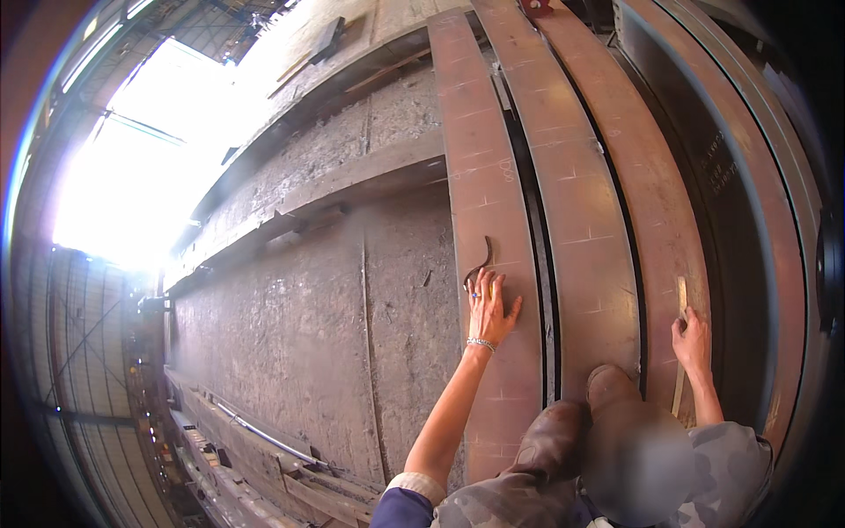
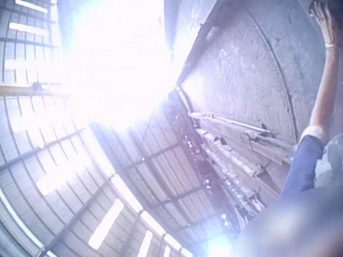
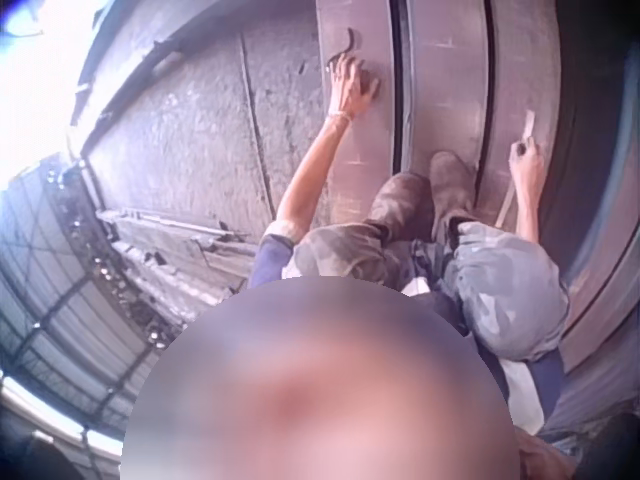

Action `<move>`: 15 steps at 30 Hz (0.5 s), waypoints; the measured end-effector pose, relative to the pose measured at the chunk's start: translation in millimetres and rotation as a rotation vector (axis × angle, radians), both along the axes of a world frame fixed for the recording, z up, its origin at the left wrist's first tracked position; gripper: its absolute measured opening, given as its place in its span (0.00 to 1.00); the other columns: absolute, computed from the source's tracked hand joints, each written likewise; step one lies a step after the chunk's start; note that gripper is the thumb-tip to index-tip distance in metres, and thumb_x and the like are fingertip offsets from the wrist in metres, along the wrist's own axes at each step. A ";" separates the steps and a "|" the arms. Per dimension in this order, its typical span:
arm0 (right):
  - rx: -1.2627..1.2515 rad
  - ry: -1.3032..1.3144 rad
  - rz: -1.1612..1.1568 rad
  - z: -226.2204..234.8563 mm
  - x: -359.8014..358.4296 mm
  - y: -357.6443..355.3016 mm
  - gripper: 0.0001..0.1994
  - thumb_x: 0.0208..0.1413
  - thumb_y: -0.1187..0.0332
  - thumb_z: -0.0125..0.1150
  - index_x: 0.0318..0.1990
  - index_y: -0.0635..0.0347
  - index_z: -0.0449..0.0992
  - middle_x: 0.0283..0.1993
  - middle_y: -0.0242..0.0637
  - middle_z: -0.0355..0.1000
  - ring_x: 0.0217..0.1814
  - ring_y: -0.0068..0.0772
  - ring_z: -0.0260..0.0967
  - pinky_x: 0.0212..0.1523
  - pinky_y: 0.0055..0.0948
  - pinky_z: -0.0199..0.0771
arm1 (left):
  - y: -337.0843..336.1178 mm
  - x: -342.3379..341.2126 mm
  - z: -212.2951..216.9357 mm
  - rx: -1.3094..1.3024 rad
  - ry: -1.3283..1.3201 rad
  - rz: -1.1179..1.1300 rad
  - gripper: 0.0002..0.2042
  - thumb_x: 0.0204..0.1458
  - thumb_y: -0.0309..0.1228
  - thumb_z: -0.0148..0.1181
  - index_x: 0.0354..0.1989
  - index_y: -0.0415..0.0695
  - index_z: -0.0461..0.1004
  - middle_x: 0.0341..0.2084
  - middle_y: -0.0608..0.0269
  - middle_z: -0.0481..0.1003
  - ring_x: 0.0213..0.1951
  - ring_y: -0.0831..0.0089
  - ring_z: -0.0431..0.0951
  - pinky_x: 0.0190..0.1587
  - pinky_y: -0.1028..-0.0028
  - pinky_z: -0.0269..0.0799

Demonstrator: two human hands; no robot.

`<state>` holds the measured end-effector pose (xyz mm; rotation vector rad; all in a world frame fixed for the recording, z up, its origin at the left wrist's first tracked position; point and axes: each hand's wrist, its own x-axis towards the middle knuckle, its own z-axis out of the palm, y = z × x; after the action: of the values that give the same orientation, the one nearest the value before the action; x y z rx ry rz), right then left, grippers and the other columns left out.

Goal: The person measures and marks curved metal sheets using a tape measure, a square, and a marker. They repeatedly measure distances, mark points, and draw lines on the metal surfaces.

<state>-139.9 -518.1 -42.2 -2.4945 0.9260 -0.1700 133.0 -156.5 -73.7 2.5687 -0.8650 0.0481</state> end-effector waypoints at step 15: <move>0.678 -0.150 0.513 100.1 81.9 61.0 0.10 0.68 0.73 0.50 0.51 0.67 0.74 0.23 0.37 0.73 0.25 0.29 0.71 0.31 0.30 0.73 | -107.5 -14.3 162.6 -0.275 0.327 -0.400 0.30 0.54 0.42 0.70 0.62 0.44 0.66 0.56 0.51 0.70 0.52 0.53 0.80 0.50 0.58 0.77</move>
<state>-58.0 -457.1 57.9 -1.9575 0.1984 0.1117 118.7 -264.0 88.9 2.0353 -1.1322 -0.3381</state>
